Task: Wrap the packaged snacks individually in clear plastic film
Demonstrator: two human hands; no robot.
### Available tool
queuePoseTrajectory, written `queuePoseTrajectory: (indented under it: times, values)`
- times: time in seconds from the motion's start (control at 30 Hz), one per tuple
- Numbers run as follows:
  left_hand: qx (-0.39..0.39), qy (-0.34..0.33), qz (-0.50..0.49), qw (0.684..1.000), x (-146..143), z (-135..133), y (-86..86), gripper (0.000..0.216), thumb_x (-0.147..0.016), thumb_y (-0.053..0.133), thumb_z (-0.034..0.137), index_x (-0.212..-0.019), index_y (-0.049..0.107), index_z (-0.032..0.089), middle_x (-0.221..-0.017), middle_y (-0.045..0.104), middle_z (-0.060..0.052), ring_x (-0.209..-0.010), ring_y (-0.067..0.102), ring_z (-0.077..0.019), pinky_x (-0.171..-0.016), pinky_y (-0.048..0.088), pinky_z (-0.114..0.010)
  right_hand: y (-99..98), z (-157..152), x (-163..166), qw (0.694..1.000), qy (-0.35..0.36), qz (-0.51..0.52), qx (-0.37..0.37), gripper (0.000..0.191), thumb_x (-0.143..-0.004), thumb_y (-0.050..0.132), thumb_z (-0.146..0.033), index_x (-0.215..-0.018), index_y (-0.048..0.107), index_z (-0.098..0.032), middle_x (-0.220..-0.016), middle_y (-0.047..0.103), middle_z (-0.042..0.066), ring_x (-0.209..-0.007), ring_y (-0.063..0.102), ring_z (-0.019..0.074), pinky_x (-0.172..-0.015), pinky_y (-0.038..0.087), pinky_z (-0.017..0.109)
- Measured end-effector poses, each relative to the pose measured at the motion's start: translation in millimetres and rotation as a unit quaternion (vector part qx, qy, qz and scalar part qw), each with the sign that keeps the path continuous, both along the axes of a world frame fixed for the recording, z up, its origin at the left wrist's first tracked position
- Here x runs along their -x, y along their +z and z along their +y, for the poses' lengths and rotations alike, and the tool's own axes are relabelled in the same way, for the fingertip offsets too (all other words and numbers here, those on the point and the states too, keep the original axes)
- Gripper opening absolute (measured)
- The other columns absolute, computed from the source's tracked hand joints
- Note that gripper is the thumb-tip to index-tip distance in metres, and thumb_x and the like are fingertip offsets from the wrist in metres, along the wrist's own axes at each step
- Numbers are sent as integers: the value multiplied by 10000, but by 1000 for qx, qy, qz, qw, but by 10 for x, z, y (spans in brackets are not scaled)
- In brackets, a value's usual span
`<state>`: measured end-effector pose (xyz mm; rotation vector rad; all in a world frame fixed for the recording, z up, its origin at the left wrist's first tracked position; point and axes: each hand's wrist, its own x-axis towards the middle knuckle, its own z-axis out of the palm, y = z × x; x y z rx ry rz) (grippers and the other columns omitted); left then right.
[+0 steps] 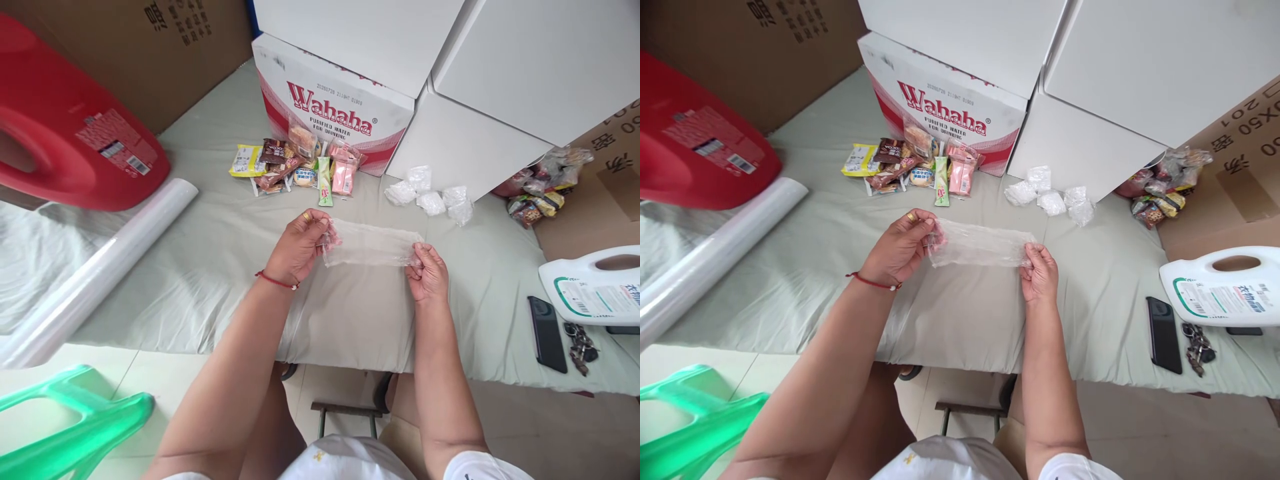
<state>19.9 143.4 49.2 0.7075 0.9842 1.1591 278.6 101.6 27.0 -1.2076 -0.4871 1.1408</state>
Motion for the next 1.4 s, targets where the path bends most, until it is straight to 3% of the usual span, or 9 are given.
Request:
queuePoseTrajectory:
  times: [0.2, 0.47, 0.53, 0.63, 0.77, 0.93, 1.1, 1.27, 1.4]
  values:
    - [-68, 69, 98, 991, -48, 29, -87, 201, -745, 768, 372, -812, 668, 211, -503, 466, 72, -380, 323, -67, -392, 227, -231, 10, 5, -28, 999, -31, -13, -8, 354, -598, 925, -360, -754, 650, -199, -590, 465, -92, -432, 270, 25, -344, 176, 173]
    - [-88, 216, 242, 942, -20, 32, -81, 286, -640, 797, 233, -879, 642, 211, -683, 535, 53, -597, 460, -98, -587, 383, -222, 6, -35, 170, 995, -32, -72, -57, 315, -704, 867, -448, -875, 730, -223, -578, 413, -90, -449, 271, 47, -384, 212, 204]
    - [-90, 166, 184, 965, -105, -15, -31, 211, -678, 786, 279, -799, 630, 208, -646, 519, 47, -574, 441, -95, -559, 355, -224, 7, -64, 242, 993, -35, -92, -70, 288, -722, 858, -445, -898, 756, -241, -613, 448, -75, -480, 287, 56, -405, 235, 209]
    - [-53, -24, 68, 996, -264, -116, 51, 268, -732, 784, 426, -724, 651, 194, -544, 451, 51, -474, 347, -74, -474, 241, -231, 13, -115, 325, 984, -30, -139, -106, 216, -752, 843, -438, -889, 786, -281, -769, 557, -32, -559, 368, 70, -452, 298, 218]
    - [0, -199, 3, 980, -426, -214, 84, 496, -752, 740, 657, -711, 673, 167, -563, 525, 8, -427, 394, -67, -428, 220, -234, 25, -189, 386, 956, 30, -231, -176, 90, -780, 830, -392, -860, 815, -353, -917, 588, 8, -762, 523, 138, -602, 435, 273]
    - [83, -165, -41, 982, -523, -231, 50, 650, -716, 667, 814, -912, 605, 197, -784, 675, -63, -522, 639, -149, -383, 305, -224, 0, -268, 421, 910, 130, -349, -181, 150, -845, 775, -301, -903, 821, -433, -947, 577, 28, -887, 541, 198, -783, 492, 365]
    - [98, -121, -22, 988, -539, -240, 35, 617, -692, 745, 755, -921, 520, 228, -908, 662, -31, -705, 712, -182, -507, 518, -254, -46, -270, 422, 864, 103, -453, -194, 213, -904, 701, -266, -957, 818, -436, -905, 589, 34, -876, 534, 207, -785, 493, 384]
    - [84, -140, -31, 986, -516, -243, -6, 506, -717, 787, 628, -827, 587, 177, -854, 663, -39, -723, 684, -156, -517, 479, -216, -58, -239, 401, 813, 65, -531, -229, 257, -971, 603, -222, -995, 807, -377, -896, 584, 31, -867, 560, 183, -718, 501, 344]
    - [50, -136, -24, 989, -503, -243, -17, 425, -685, 836, 514, -774, 636, 150, -819, 682, -43, -641, 606, -101, -491, 394, -191, -69, -232, 399, 795, 65, -547, -253, 301, -971, 594, -170, -1026, 794, -387, -893, 586, 25, -874, 560, 182, -722, 500, 340]
